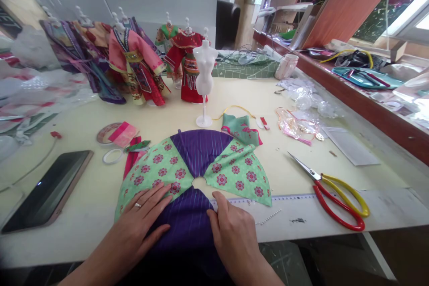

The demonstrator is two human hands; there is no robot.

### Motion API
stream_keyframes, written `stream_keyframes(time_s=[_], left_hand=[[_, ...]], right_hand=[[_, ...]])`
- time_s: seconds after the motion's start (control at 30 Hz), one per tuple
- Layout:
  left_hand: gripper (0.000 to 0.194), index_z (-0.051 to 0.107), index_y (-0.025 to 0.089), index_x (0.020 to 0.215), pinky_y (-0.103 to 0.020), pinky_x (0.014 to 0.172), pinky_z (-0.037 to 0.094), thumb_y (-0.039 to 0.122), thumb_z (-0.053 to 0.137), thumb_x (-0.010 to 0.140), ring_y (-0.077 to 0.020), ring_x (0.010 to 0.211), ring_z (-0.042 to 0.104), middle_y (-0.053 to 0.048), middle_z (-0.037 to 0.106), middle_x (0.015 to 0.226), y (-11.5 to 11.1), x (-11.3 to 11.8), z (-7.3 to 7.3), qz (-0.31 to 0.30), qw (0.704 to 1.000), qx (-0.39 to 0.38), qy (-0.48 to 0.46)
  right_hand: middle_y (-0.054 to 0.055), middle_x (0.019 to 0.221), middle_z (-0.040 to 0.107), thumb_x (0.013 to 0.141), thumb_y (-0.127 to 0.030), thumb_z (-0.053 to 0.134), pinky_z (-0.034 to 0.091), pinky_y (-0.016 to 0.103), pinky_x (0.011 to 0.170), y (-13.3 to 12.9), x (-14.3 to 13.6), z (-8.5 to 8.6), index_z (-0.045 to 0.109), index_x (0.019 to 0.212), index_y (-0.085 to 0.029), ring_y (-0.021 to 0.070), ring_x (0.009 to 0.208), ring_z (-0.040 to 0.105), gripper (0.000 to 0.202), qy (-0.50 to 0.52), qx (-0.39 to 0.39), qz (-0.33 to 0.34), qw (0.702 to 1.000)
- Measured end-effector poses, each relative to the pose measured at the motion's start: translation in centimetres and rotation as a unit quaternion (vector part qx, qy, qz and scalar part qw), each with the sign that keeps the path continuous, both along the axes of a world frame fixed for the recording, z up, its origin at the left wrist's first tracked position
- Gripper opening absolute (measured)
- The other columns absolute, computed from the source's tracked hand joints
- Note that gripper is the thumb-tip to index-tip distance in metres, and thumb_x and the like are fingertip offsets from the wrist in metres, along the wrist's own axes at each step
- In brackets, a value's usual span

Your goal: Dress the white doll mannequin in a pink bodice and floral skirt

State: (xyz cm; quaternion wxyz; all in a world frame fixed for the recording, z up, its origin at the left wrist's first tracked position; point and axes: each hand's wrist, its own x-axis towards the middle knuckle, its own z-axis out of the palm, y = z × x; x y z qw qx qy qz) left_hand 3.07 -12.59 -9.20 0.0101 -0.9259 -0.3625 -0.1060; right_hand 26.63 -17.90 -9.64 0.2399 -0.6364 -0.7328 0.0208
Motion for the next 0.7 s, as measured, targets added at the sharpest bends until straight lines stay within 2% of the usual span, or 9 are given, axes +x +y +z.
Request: stream_keyframes(time_s=[0.1, 0.2, 0.33, 0.43, 0.53, 0.7], left_hand=[[0.042, 0.052, 0.017, 0.126, -0.047, 0.1, 0.041, 0.03, 0.053, 0.086, -0.0294, 0.128, 0.042, -0.011, 0.048, 0.139, 0.1, 0.1, 0.2, -0.002, 1.0, -0.006, 0.003], [0.044, 0.05, 0.017, 0.128, -0.046, 0.099, 0.042, 0.031, 0.052, 0.086, -0.0287, 0.124, 0.045, -0.012, 0.05, 0.136, 0.2, 0.3, 0.5, 0.0, 1.0, -0.009, -0.006], [0.044, 0.049, 0.017, 0.129, -0.045, 0.1, 0.041, 0.03, 0.052, 0.087, -0.0277, 0.122, 0.048, -0.012, 0.053, 0.132, 1.1, 0.9, 1.1, -0.002, 1.0, -0.015, -0.007], [0.044, 0.051, 0.018, 0.128, -0.046, 0.102, 0.038, 0.033, 0.053, 0.087, -0.029, 0.126, 0.044, -0.013, 0.05, 0.136, 2.4, 1.6, 1.6, -0.013, 0.999, -0.027, 0.014], [0.055, 0.044, 0.022, 0.134, -0.049, 0.103, 0.034, 0.042, 0.056, 0.084, -0.0306, 0.131, 0.037, -0.011, 0.042, 0.143, 3.9, 2.5, 1.9, -0.031, 0.997, -0.057, 0.04], [0.066, 0.037, 0.028, 0.138, -0.056, 0.104, 0.026, 0.057, 0.051, 0.081, -0.0342, 0.136, 0.027, -0.012, 0.033, 0.148, 5.5, 3.6, 1.5, -0.043, 0.993, -0.091, 0.069]], right_hand=[[0.004, 0.072, 0.066, 0.097, -0.027, 0.032, 0.04, 0.027, 0.05, 0.2, 0.5, 0.4, 0.053, 0.106, -0.016, 0.0174, 0.055, 0.063, 0.026, -0.04, 0.02, -0.018, 0.999], [0.004, 0.076, 0.066, 0.096, -0.025, 0.033, 0.042, 0.027, 0.053, 0.3, 1.1, 0.7, 0.054, 0.101, -0.018, 0.0172, 0.06, 0.063, 0.023, -0.033, 0.018, -0.022, 0.999], [0.008, 0.085, 0.064, 0.094, -0.023, 0.036, 0.046, 0.032, 0.064, 0.4, 1.6, 0.8, 0.056, 0.098, -0.017, 0.0219, 0.076, 0.062, 0.021, -0.021, 0.024, -0.014, 0.999], [0.01, 0.092, 0.062, 0.093, -0.021, 0.04, 0.047, 0.038, 0.073, 0.6, 1.6, 1.0, 0.058, 0.098, -0.016, 0.0251, 0.087, 0.058, 0.019, -0.009, 0.029, 0.001, 1.0], [0.011, 0.096, 0.061, 0.091, -0.018, 0.042, 0.048, 0.041, 0.078, 0.6, 1.4, 1.1, 0.059, 0.102, -0.016, 0.0251, 0.09, 0.056, 0.019, 0.009, 0.025, 0.023, 0.999], [0.013, 0.11, 0.058, 0.089, -0.016, 0.044, 0.048, 0.047, 0.084, 0.4, 0.4, 1.2, 0.061, 0.107, -0.018, 0.0278, 0.101, 0.053, 0.025, 0.006, 0.039, 0.052, 0.998]])
